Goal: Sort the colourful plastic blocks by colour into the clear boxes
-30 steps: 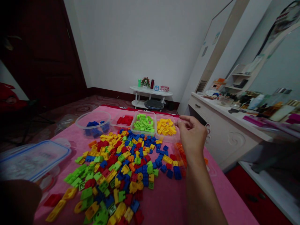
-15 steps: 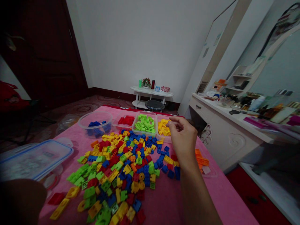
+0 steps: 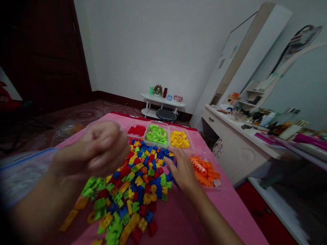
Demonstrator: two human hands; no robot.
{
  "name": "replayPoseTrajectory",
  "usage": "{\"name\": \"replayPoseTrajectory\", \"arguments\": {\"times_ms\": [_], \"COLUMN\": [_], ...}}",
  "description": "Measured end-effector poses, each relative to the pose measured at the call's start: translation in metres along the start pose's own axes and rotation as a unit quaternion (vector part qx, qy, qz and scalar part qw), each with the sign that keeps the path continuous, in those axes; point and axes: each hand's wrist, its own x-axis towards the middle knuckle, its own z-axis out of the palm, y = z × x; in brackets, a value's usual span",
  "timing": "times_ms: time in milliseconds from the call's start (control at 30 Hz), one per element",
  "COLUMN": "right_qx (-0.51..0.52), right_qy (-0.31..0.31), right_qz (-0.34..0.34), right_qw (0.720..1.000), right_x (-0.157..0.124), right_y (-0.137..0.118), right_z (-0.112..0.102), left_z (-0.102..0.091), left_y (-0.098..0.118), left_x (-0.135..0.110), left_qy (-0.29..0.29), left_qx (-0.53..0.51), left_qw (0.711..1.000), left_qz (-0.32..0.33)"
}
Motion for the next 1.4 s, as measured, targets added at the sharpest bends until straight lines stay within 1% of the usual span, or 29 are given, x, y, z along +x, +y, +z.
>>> {"name": "replayPoseTrajectory", "arguments": {"times_ms": [33,100,133,167,233,300,400,500,567,633,733,800,833,900,1000,1100,1167,1233,1300,1333,1400], "right_qx": [-0.017,-0.044,-0.055,-0.063,-0.082,-0.101,-0.077,0.005,0.080,0.158,0.228,0.236,0.229,0.189,0.075,0.001,-0.010,0.000,0.036,0.064,0.124], "right_qy": [-0.016,-0.041,-0.052,-0.060,-0.057,-0.029,0.012,0.031,0.031,0.003,-0.069,-0.093,-0.089,-0.055,0.007,0.014,0.001,-0.012,-0.017,-0.014,-0.003], "right_qz": [0.006,0.039,0.060,0.081,0.115,0.128,0.119,0.115,0.104,0.071,0.005,-0.008,-0.005,0.011,0.036,0.088,0.116,0.140,0.147,0.137,0.089], "right_qw": [1.000,0.997,0.995,0.993,0.988,0.986,0.990,0.993,0.991,0.985,0.971,0.967,0.969,0.980,0.996,0.996,0.993,0.990,0.988,0.988,0.988], "right_x": [-0.010,-0.028,-0.036,-0.041,-0.048,-0.048,-0.038,-0.021,-0.011,-0.004,-0.005,-0.012,-0.018,-0.034,-0.065,-0.098,-0.112,-0.115,-0.109,-0.103,-0.093], "right_y": [0.005,0.015,0.019,0.023,0.026,0.023,0.009,-0.013,-0.032,-0.053,-0.076,-0.079,-0.076,-0.058,-0.017,0.018,0.029,0.028,0.020,0.014,0.002], "right_z": [0.003,0.013,0.019,0.025,0.036,0.046,0.058,0.071,0.079,0.084,0.076,0.062,0.054,0.038,0.019,0.012,0.013,0.015,0.016,0.016,0.015], "left_z": [-0.002,-0.009,-0.014,-0.019,-0.025,-0.027,-0.025,-0.025,-0.027,-0.031,-0.037,-0.042,-0.044,-0.050,-0.059,-0.063,-0.062,-0.061,-0.062,-0.063,-0.065], "left_y": [-0.001,-0.003,-0.004,-0.004,-0.004,-0.003,-0.001,0.000,-0.001,-0.001,0.000,0.000,-0.001,-0.004,-0.009,-0.012,-0.013,-0.012,-0.011,-0.011,-0.010], "left_x": [0.011,0.032,0.041,0.048,0.053,0.052,0.048,0.049,0.051,0.053,0.055,0.057,0.059,0.063,0.068,0.071,0.071,0.071,0.070,0.071,0.071], "left_qy": [0.004,0.038,0.063,0.075,0.076,0.073,0.082,0.089,0.095,0.096,0.099,0.114,0.127,0.156,0.185,0.186,0.183,0.179,0.176,0.174,0.172], "left_qx": [0.002,-0.013,-0.035,-0.063,-0.111,-0.128,-0.123,-0.125,-0.127,-0.128,-0.127,-0.124,-0.122,-0.126,-0.148,-0.159,-0.156,-0.152,-0.146,-0.144,-0.144], "left_qw": [1.000,0.999,0.997,0.995,0.989,0.988,0.989,0.988,0.987,0.987,0.987,0.986,0.984,0.980,0.971,0.969,0.970,0.971,0.973,0.973,0.974], "left_qz": [-0.002,-0.012,-0.020,-0.035,-0.055,-0.050,-0.029,-0.025,-0.027,-0.029,-0.016,-0.007,-0.006,-0.011,-0.032,-0.045,-0.043,-0.039,-0.037,-0.037,-0.039]}}
